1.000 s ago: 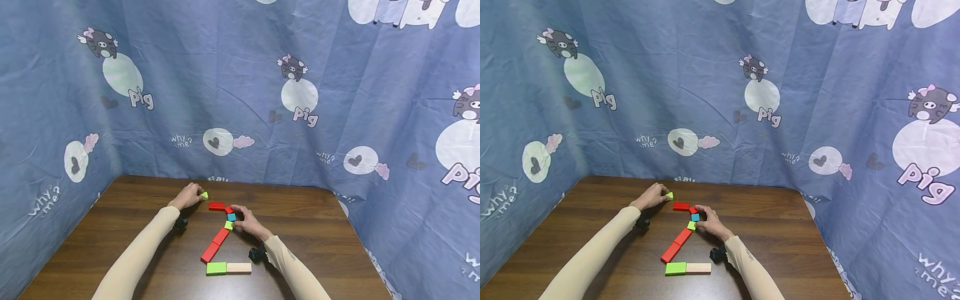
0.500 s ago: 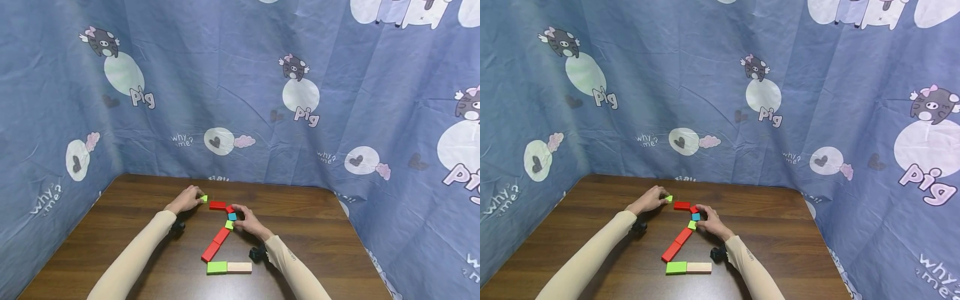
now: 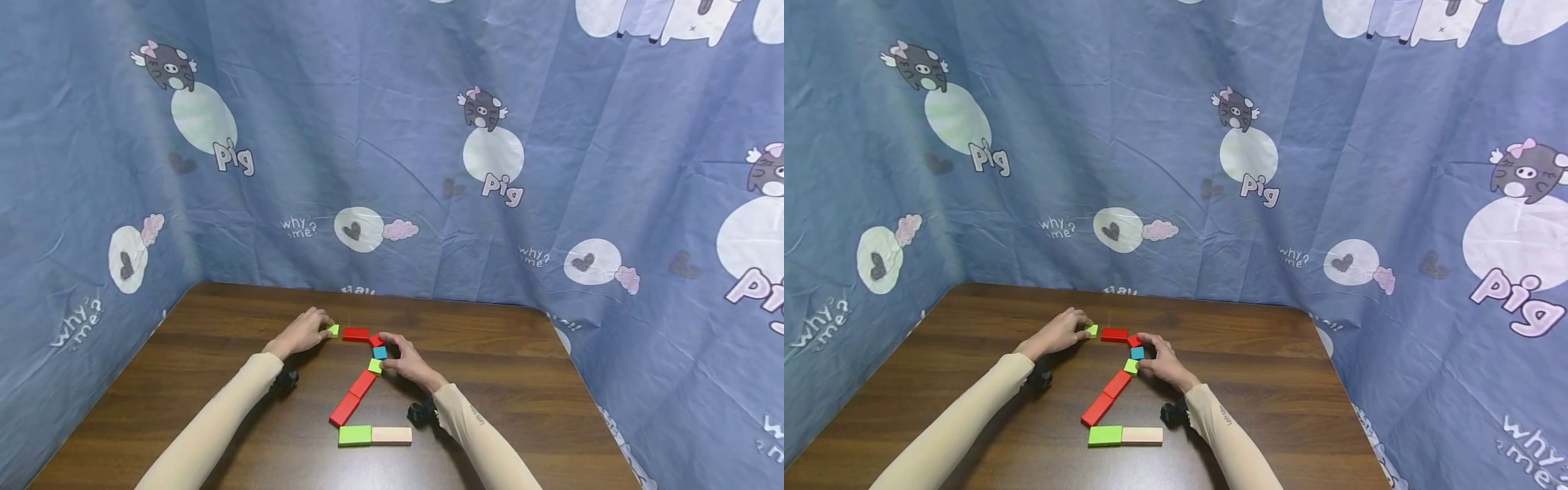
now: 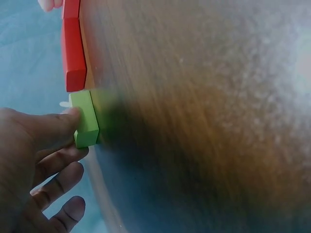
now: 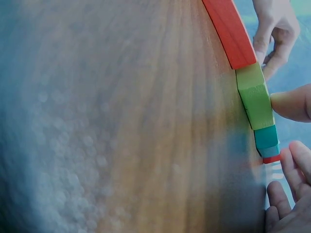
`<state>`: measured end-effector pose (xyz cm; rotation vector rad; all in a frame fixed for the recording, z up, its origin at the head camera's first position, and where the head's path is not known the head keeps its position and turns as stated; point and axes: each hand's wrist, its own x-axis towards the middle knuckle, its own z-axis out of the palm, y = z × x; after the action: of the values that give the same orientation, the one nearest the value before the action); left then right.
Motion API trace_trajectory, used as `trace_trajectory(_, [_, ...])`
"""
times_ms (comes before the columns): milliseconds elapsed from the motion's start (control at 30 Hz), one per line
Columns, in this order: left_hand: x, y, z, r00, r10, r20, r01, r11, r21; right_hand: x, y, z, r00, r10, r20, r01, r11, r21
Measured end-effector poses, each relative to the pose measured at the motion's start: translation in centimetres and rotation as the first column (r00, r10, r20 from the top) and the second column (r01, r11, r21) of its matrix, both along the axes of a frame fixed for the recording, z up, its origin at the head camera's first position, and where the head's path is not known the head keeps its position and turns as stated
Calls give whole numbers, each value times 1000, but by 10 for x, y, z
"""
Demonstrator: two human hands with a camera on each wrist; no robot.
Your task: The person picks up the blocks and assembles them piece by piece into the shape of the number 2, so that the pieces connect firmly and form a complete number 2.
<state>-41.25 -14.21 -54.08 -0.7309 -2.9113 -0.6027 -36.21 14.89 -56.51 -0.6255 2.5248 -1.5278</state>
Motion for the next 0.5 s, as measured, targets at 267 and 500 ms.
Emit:
trace_trajectory(267, [3, 4, -1, 1000, -14, -12, 14, 1000, -4, 0, 2, -2, 997, 29, -66, -29, 1000, 4])
trace_trajectory(500, [2, 7, -1, 1000, -22, -8, 22, 1000, -6, -3, -1, -4, 999, -12, 35, 12, 1000, -12])
